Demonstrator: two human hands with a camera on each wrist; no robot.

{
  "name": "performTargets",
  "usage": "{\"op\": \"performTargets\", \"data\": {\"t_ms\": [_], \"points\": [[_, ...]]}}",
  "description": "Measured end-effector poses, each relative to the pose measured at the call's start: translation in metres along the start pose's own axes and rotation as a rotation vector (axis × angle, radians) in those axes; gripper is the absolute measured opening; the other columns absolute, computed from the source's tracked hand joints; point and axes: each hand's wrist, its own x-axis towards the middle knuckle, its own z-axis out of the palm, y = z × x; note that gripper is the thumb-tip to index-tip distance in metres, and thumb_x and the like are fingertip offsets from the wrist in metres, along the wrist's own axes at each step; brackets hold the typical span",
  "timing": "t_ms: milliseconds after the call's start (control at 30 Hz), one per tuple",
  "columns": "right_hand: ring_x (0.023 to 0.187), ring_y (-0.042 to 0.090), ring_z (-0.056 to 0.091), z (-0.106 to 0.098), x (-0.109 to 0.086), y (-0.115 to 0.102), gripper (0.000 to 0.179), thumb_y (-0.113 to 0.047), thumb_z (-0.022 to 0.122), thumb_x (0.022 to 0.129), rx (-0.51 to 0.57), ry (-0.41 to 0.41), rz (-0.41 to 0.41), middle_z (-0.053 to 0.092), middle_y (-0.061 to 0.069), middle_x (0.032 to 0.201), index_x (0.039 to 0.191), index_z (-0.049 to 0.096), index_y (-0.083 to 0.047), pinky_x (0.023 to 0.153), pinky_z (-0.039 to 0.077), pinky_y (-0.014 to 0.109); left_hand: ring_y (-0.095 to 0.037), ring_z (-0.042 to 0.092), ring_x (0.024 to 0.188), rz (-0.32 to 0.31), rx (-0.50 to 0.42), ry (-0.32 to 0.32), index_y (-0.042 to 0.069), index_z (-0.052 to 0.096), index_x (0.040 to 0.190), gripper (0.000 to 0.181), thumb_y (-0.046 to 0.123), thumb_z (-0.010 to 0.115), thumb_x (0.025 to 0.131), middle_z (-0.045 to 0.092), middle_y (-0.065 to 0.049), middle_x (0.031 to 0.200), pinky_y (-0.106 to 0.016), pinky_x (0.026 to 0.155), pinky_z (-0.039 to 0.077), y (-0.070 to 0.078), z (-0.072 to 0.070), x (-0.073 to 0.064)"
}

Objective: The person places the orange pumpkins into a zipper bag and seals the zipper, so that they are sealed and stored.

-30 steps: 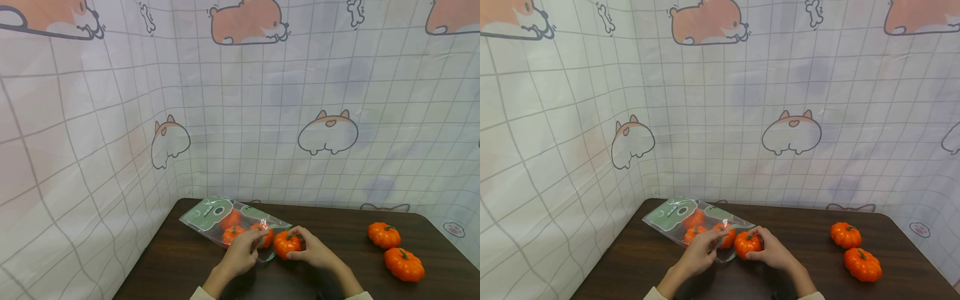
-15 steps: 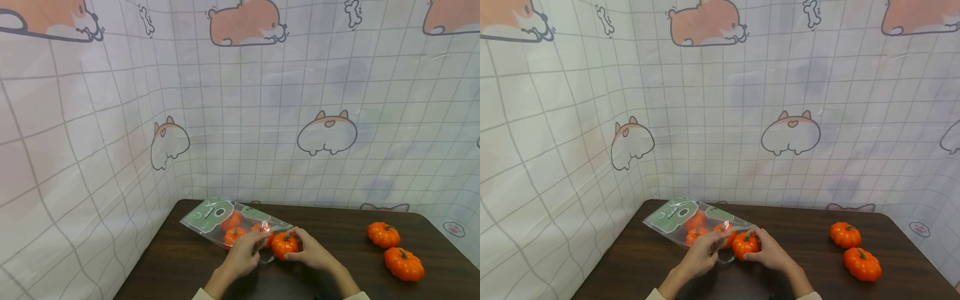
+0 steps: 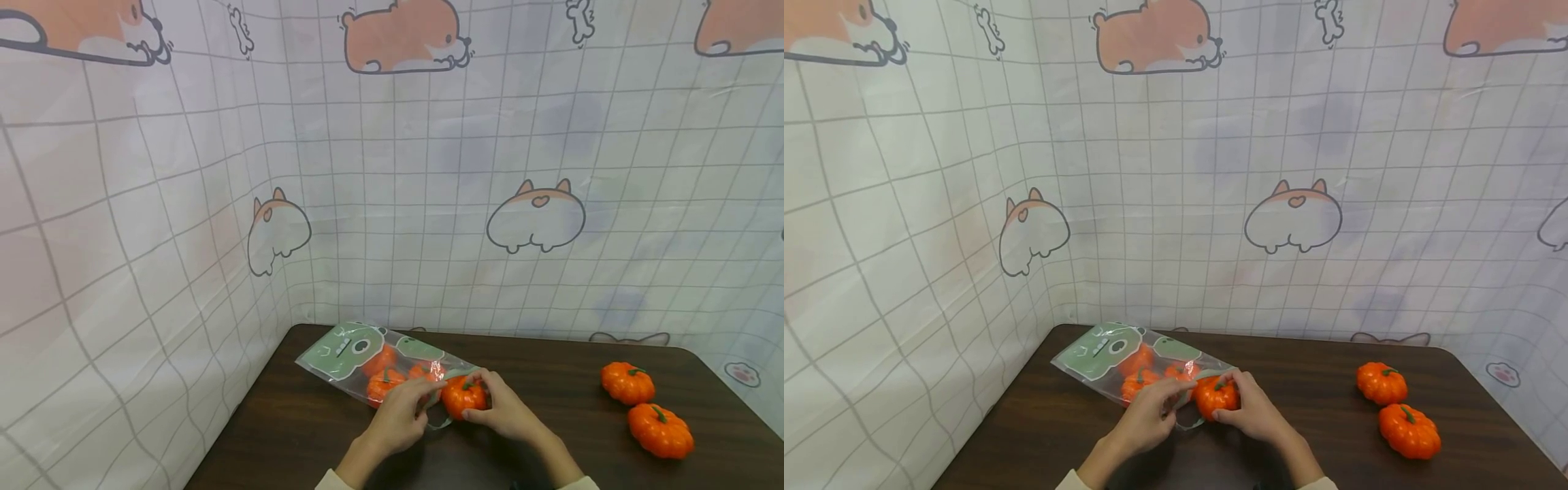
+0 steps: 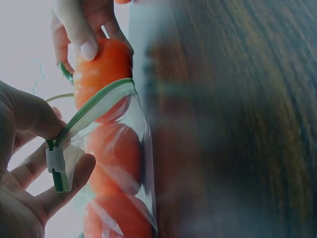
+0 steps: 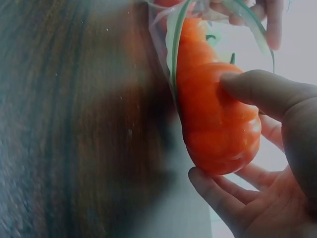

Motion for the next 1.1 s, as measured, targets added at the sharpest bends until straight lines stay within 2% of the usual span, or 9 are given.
{"op": "performTargets", "data": {"t_ms": [133,267,400,633,800,1000,1100], "points": [[0.121,0.047,0.055,0.005,0.001,0.000,0.045,-0.020,0.081,0.086,-0.010,0.034,0.016,0.047,0.022,0.128,0.122,0.053,-0.012,0.092,0.055,0.053,-0.003,0.048,0.077,0.014,0.006,0.005,0.014,0.068,0.133,0.062,-0.010,0.067,0.076,0.061,0.002,0.088,-0.016,0.067,0.040,0.001,0.001,0.001],[0.122,0.052,0.055,0.010,0.001,0.000,0.047,-0.021,0.082,0.086,-0.026,0.069,0.034,0.047,0.022,0.128,0.121,0.052,-0.013,0.094,0.053,0.060,-0.002,0.047,0.076,0.020,0.011,0.006,0.013,0.068,0.133,0.061,-0.010,0.067,0.077,0.061,0.002,0.086,-0.015,0.066,0.040,0.001,0.002,0.001],[0.119,0.048,0.059,0.013,0.001,-0.001,0.054,-0.024,0.084,0.084,-0.032,0.106,0.062,0.049,0.022,0.129,0.123,0.051,-0.011,0.094,0.055,0.057,-0.002,0.047,0.077,0.020,0.013,0.004,0.014,0.068,0.133,0.061,-0.009,0.067,0.077,0.062,0.001,0.088,-0.015,0.066,0.040,0.001,0.002,0.001],[0.111,0.032,0.062,0.017,0.001,-0.005,0.062,-0.026,0.088,0.079,-0.067,0.164,0.112,0.057,0.018,0.123,0.123,0.052,-0.002,0.093,0.054,0.050,-0.001,0.046,0.076,0.031,0.014,0.002,0.013,0.069,0.132,0.060,-0.009,0.068,0.077,0.061,0.004,0.088,-0.015,0.066,0.040,0.002,0.004,0.001],[0.109,0.032,0.064,0.019,0.000,-0.007,0.061,-0.022,0.089,0.078,-0.064,0.167,0.120,0.057,0.019,0.123,0.123,0.053,-0.001,0.092,0.056,0.050,-0.001,0.046,0.077,0.034,0.021,0.005,0.013,0.069,0.132,0.061,-0.010,0.068,0.076,0.061,0.005,0.090,-0.015,0.066,0.040,0.005,0.004,0.000],[0.108,0.033,0.065,0.020,0.001,-0.006,0.057,-0.014,0.087,0.079,-0.037,0.164,0.128,0.056,0.020,0.125,0.122,0.053,-0.002,0.090,0.057,0.048,-0.002,0.055,0.087,0.039,0.034,0.003,0.014,0.068,0.133,0.060,-0.009,0.068,0.077,0.070,0.003,0.104,-0.018,0.076,0.049,0.005,0.003,0.000],[0.101,0.027,0.065,0.021,0.003,-0.005,0.055,-0.014,0.088,0.078,-0.040,0.177,0.135,0.057,0.017,0.119,0.120,0.054,-0.002,0.083,0.057,0.040,-0.001,0.053,0.083,0.040,0.031,-0.002,0.015,0.069,0.132,0.059,-0.008,0.069,0.077,0.068,0.004,0.096,-0.018,0.074,0.047,0.005,0.004,0.000]]}}
